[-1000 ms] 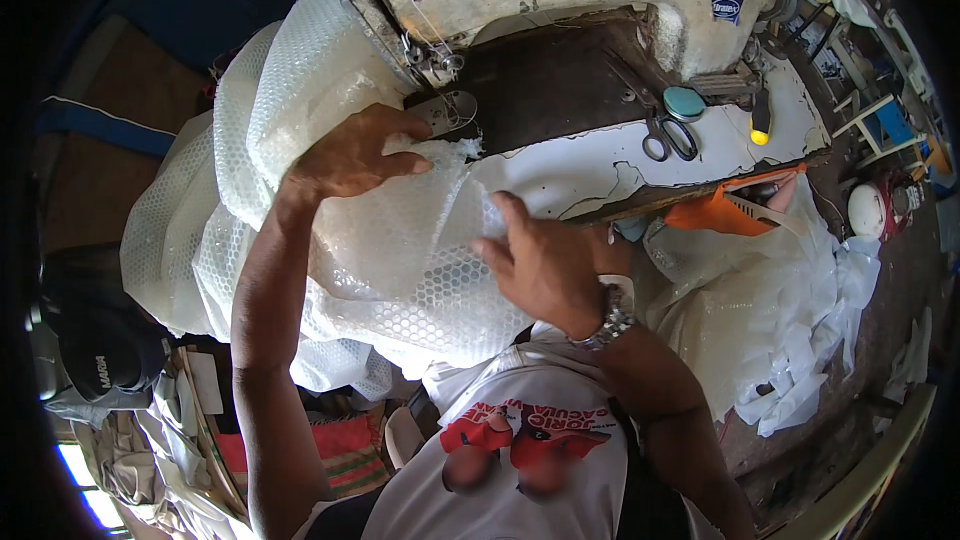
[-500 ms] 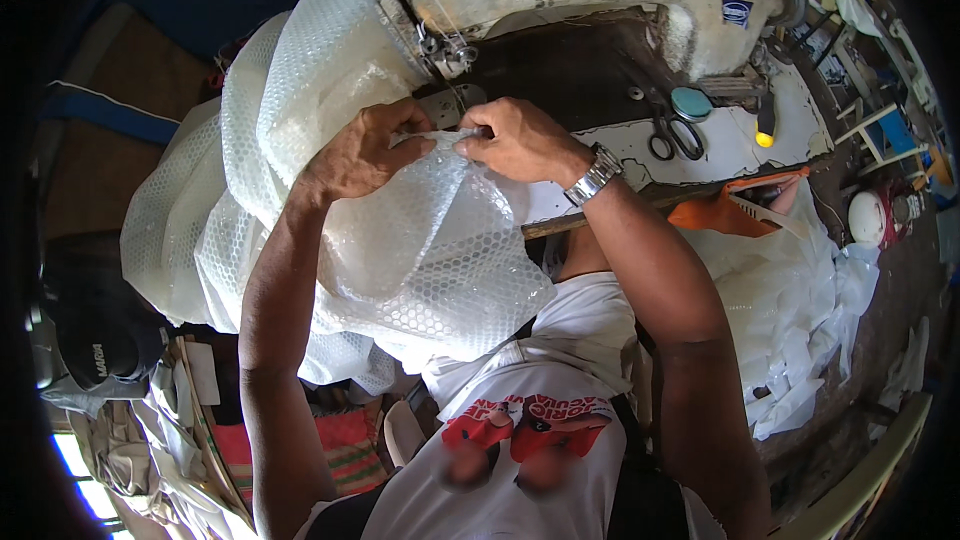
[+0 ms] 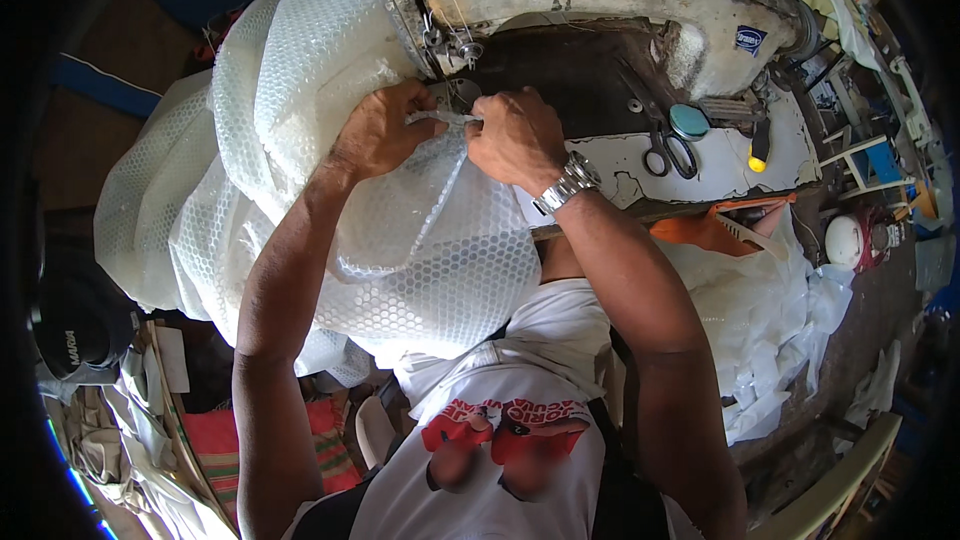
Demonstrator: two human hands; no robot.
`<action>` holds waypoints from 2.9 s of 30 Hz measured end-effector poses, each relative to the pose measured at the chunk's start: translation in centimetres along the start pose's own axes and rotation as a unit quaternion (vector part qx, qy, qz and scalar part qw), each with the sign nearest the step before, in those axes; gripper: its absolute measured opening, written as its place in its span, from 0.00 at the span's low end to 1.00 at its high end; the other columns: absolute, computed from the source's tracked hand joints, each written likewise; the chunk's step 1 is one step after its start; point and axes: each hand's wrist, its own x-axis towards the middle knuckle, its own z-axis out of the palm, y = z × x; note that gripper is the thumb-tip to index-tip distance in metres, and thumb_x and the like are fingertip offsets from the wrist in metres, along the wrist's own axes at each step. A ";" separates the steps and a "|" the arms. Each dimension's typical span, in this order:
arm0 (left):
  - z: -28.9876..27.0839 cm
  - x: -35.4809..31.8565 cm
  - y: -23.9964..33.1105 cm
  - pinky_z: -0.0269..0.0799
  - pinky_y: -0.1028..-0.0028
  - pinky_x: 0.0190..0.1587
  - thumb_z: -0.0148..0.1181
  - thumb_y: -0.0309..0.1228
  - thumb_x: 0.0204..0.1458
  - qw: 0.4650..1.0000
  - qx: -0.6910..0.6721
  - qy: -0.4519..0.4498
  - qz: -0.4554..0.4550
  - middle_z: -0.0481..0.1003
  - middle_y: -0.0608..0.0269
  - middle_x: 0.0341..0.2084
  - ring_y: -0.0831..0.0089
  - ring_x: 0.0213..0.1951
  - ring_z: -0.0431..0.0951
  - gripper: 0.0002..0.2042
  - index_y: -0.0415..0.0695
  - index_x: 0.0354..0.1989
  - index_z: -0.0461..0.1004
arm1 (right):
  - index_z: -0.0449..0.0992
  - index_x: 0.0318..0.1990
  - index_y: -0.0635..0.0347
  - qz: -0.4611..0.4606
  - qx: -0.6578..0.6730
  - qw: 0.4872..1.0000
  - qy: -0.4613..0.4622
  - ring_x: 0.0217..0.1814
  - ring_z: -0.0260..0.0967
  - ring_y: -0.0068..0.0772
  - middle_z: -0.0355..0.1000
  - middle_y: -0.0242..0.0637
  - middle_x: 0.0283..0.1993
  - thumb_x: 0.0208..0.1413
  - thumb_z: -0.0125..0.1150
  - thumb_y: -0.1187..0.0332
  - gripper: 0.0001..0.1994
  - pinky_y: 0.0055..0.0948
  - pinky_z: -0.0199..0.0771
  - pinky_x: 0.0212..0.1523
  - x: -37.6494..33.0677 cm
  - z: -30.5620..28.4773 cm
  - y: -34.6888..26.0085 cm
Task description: Sewing pieces of bubble wrap together using an industrial sewing machine in a workshop.
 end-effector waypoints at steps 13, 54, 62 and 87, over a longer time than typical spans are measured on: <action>1.3 1.3 -0.4 0.79 0.61 0.43 0.71 0.29 0.52 0.997 0.047 0.067 -0.005 0.83 0.49 0.29 0.57 0.33 0.85 0.06 0.40 0.35 0.84 | 0.85 0.42 0.63 0.068 0.111 0.977 -0.166 0.40 0.83 0.44 0.83 0.48 0.38 0.56 0.71 0.60 0.15 0.39 0.80 0.43 3.5 -1.5 1.7; 2.3 -0.9 -0.4 0.80 0.61 0.47 0.70 0.31 0.54 0.995 0.003 0.093 -0.030 0.84 0.48 0.38 0.55 0.40 0.86 0.11 0.40 0.43 0.82 | 0.78 0.60 0.55 -0.237 0.010 0.970 0.059 0.57 0.73 0.47 0.74 0.40 0.62 0.64 0.62 0.60 0.19 0.43 0.75 0.57 -2.4 -2.3 1.6; 2.2 0.0 -0.6 0.80 0.60 0.47 0.67 0.32 0.56 0.996 0.031 0.087 -0.018 0.84 0.47 0.36 0.51 0.39 0.86 0.09 0.42 0.40 0.84 | 0.75 0.66 0.53 -0.170 -0.112 0.976 -0.073 0.74 0.60 0.45 0.68 0.32 0.72 0.70 0.52 0.50 0.25 0.63 0.59 0.69 -4.8 -1.7 0.4; 2.6 3.9 -1.9 0.80 0.60 0.49 0.68 0.37 0.56 0.988 0.058 0.144 -0.026 0.85 0.45 0.41 0.50 0.45 0.86 0.14 0.41 0.45 0.85 | 0.76 0.63 0.53 -0.132 -0.104 0.986 0.002 0.69 0.65 0.42 0.71 0.31 0.70 0.67 0.52 0.54 0.22 0.62 0.62 0.67 -1.5 0.5 1.3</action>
